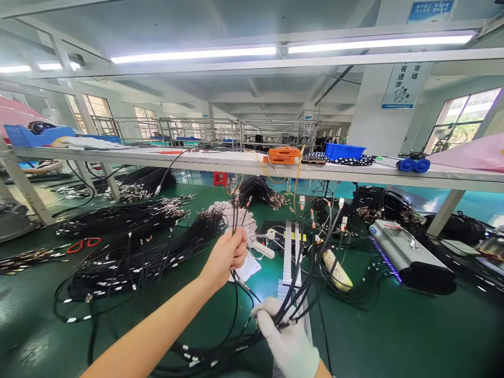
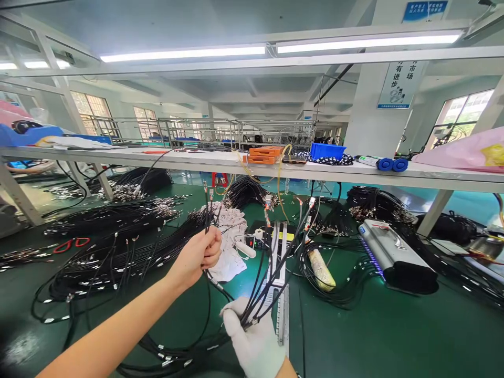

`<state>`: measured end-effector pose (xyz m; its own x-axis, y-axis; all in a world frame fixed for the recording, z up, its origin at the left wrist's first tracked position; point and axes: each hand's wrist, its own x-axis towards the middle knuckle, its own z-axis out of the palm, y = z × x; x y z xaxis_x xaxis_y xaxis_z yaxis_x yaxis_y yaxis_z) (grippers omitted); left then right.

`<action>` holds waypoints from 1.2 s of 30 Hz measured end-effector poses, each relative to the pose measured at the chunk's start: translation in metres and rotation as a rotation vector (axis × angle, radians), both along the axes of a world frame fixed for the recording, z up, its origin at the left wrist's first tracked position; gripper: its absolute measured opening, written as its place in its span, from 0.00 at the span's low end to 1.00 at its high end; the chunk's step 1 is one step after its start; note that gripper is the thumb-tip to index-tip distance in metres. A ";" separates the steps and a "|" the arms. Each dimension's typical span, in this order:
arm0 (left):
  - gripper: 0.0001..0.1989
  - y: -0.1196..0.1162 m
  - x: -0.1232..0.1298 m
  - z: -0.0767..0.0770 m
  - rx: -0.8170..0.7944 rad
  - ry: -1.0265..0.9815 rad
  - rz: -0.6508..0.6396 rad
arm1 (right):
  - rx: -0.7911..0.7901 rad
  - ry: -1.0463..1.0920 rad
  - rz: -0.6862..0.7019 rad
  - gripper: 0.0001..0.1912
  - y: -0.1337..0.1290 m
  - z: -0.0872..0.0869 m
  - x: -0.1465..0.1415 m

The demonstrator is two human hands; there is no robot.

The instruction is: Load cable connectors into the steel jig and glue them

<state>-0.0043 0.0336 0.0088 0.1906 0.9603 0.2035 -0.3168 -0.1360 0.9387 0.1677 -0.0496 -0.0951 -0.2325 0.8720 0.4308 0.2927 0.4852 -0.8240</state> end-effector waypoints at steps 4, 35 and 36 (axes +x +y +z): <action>0.32 0.017 0.011 0.008 -0.123 0.087 -0.300 | -0.003 -0.018 0.105 0.16 -0.001 -0.001 -0.001; 0.23 -0.017 0.015 0.025 0.067 0.293 -0.258 | -0.071 -0.324 -0.069 0.13 0.008 0.011 0.002; 0.23 -0.019 0.016 0.025 0.062 0.308 -0.261 | -0.082 -0.260 -0.049 0.15 0.008 0.022 0.007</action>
<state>0.0114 0.0148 0.0342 0.4872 0.8595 0.1548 -0.0530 -0.1479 0.9876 0.1743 -0.0420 -0.0733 -0.2827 0.9145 0.2895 0.5212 0.3999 -0.7540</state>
